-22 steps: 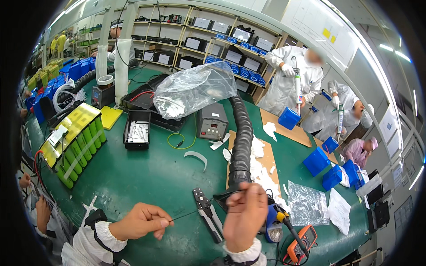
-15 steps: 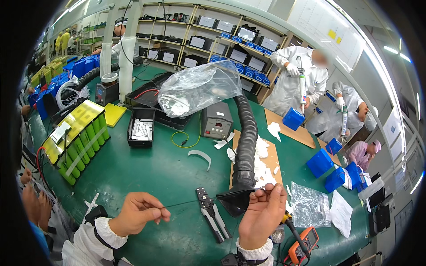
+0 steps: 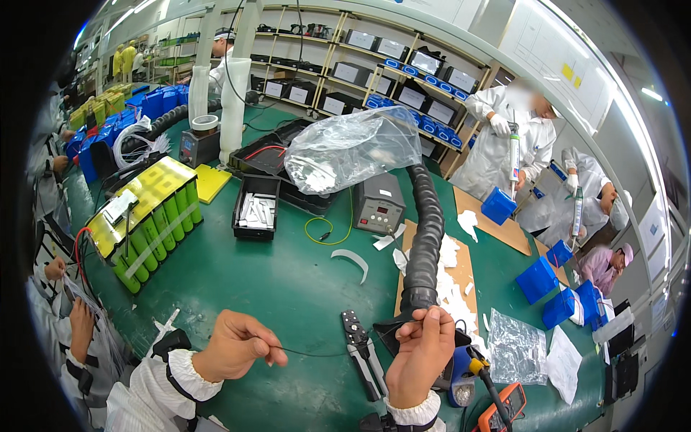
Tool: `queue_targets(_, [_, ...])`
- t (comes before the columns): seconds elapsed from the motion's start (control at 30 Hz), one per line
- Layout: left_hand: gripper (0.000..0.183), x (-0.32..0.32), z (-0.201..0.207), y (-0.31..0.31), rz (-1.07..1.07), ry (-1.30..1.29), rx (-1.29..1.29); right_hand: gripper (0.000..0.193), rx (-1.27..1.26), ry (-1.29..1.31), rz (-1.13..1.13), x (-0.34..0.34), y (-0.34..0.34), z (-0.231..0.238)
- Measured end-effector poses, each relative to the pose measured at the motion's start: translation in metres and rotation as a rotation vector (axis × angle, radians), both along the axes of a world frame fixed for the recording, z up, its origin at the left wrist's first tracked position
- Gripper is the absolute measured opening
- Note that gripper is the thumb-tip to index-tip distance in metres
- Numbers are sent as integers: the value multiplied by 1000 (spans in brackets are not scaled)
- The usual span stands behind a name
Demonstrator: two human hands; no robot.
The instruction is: Crimping wires and assembling battery packs on an industrial workbench.
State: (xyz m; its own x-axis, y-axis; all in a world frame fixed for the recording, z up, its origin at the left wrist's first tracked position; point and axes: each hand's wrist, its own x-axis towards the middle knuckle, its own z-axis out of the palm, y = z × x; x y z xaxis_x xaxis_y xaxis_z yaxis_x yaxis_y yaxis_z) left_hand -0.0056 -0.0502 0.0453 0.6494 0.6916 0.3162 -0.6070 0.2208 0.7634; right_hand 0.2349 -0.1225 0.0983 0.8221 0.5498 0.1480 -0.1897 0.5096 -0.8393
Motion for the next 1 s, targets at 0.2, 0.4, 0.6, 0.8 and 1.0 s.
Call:
queue_targets(0.2, [14, 0, 1, 1, 6, 31, -14, 13, -21, -8, 25, -3, 0, -2])
queue_targets(0.4, [12, -1, 2, 1, 6, 54, -27, 12, -21, -3, 61, -6, 1, -2])
queue_targets(0.6, [9, 4, 1, 1, 101, 51, -51, 10, 1, 2, 81, -13, -2, 2])
queue_targets(0.8, [23, 16, 6, 13, 473, 199, -210, 13, -57, -246, 398, -27, -16, 5])
queue_targets(1.0, [22, 14, 6, 12, 501, 209, -215, 17, -89, -251, 573, -37, -25, 5])
